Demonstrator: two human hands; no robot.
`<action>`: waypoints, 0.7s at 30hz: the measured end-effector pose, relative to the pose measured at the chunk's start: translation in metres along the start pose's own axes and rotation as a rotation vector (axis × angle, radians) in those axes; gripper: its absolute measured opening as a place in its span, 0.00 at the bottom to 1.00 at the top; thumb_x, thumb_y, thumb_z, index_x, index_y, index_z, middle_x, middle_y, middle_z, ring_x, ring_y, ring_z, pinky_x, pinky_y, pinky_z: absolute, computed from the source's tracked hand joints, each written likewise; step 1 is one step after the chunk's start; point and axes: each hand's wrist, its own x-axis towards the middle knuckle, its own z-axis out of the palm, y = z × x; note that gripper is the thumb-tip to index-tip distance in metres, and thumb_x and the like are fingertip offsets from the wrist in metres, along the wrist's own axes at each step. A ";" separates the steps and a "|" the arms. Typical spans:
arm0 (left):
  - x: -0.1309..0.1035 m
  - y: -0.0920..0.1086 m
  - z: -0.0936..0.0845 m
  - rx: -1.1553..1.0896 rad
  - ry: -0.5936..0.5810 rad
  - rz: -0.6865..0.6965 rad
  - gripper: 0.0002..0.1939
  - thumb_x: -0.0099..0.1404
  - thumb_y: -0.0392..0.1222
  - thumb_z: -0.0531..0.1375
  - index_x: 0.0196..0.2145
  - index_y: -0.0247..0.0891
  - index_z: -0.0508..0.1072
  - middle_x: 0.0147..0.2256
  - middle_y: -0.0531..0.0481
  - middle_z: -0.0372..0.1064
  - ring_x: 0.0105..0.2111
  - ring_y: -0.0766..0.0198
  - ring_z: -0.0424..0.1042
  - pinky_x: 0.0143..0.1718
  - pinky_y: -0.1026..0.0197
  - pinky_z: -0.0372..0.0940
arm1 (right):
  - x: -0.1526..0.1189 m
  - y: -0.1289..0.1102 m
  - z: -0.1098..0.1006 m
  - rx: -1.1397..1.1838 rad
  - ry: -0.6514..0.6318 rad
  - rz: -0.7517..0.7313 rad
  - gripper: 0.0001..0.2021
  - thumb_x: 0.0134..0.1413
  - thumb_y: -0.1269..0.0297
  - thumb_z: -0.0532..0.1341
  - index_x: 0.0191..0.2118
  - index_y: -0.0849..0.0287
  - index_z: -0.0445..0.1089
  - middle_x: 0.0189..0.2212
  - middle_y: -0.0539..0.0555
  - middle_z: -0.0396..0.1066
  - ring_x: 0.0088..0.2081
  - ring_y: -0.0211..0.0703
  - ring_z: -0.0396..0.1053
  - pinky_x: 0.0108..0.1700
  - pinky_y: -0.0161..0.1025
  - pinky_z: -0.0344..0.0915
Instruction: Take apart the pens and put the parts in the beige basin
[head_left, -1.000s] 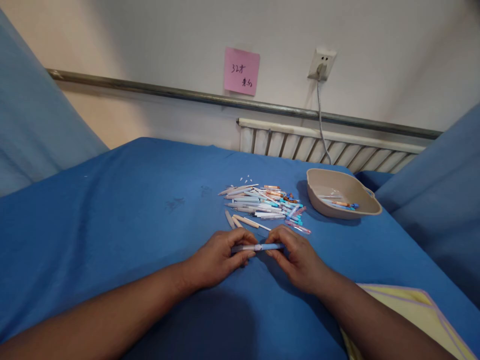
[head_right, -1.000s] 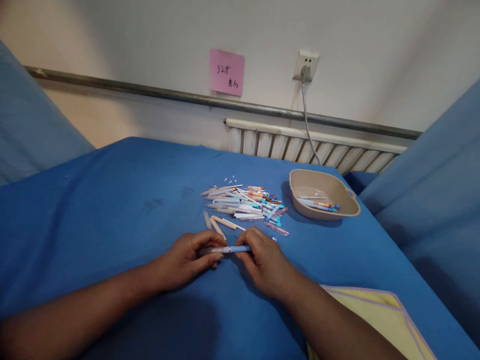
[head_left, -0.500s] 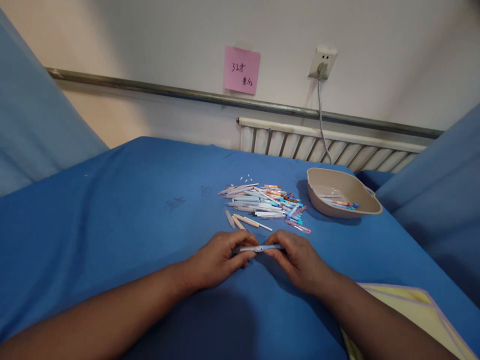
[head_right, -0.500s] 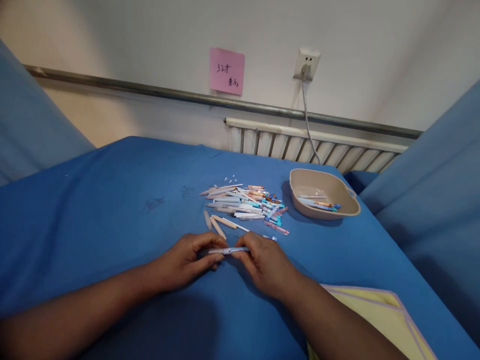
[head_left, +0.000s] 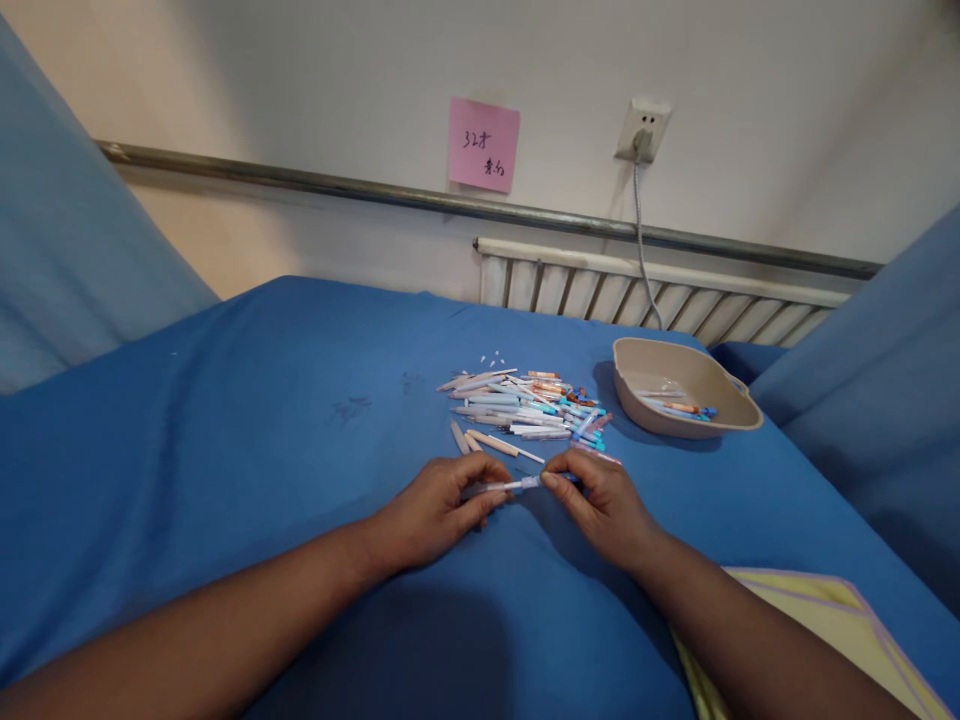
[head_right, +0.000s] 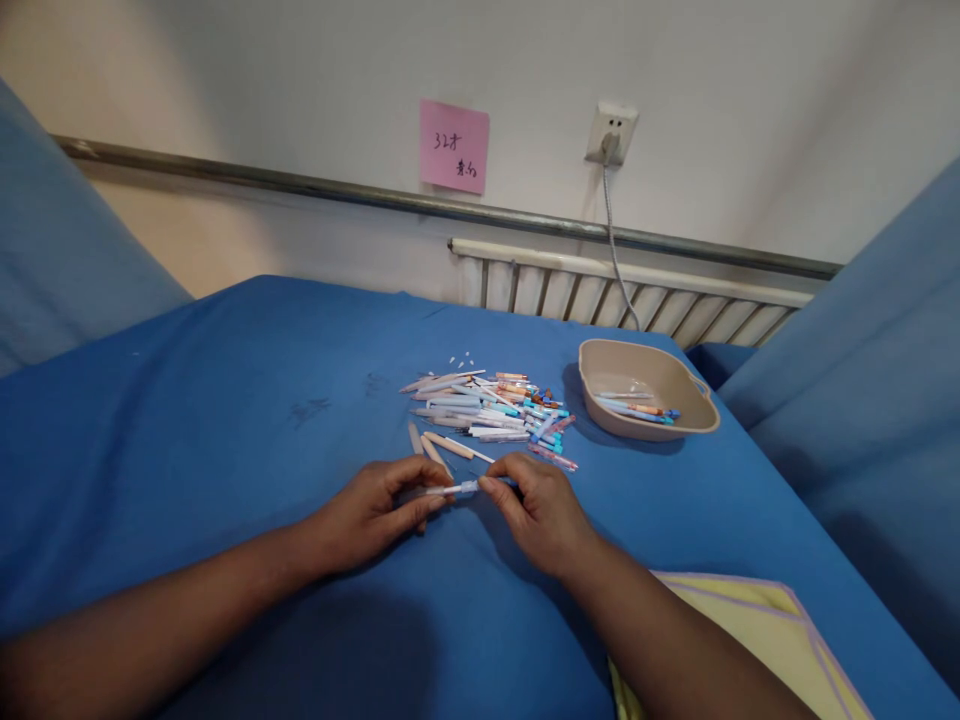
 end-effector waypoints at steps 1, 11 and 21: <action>0.000 0.000 0.000 0.000 0.000 -0.001 0.10 0.65 0.44 0.53 0.40 0.38 0.69 0.30 0.53 0.67 0.26 0.69 0.67 0.30 0.67 0.63 | 0.000 0.000 0.000 0.005 -0.003 -0.002 0.09 0.59 0.61 0.54 0.34 0.57 0.69 0.26 0.51 0.70 0.29 0.39 0.66 0.32 0.34 0.61; 0.007 -0.008 -0.007 -0.192 0.075 -0.076 0.11 0.64 0.47 0.54 0.38 0.36 0.68 0.34 0.51 0.68 0.25 0.70 0.65 0.27 0.66 0.64 | 0.004 0.017 -0.006 0.131 0.124 0.297 0.16 0.59 0.53 0.52 0.27 0.58 0.64 0.16 0.45 0.59 0.20 0.35 0.58 0.23 0.32 0.54; 0.013 -0.011 -0.011 -0.312 0.136 -0.135 0.12 0.62 0.47 0.56 0.37 0.35 0.65 0.35 0.47 0.72 0.22 0.71 0.63 0.24 0.66 0.63 | 0.008 0.036 -0.010 0.093 0.123 0.393 0.13 0.56 0.54 0.54 0.27 0.58 0.64 0.16 0.45 0.60 0.20 0.35 0.59 0.24 0.32 0.54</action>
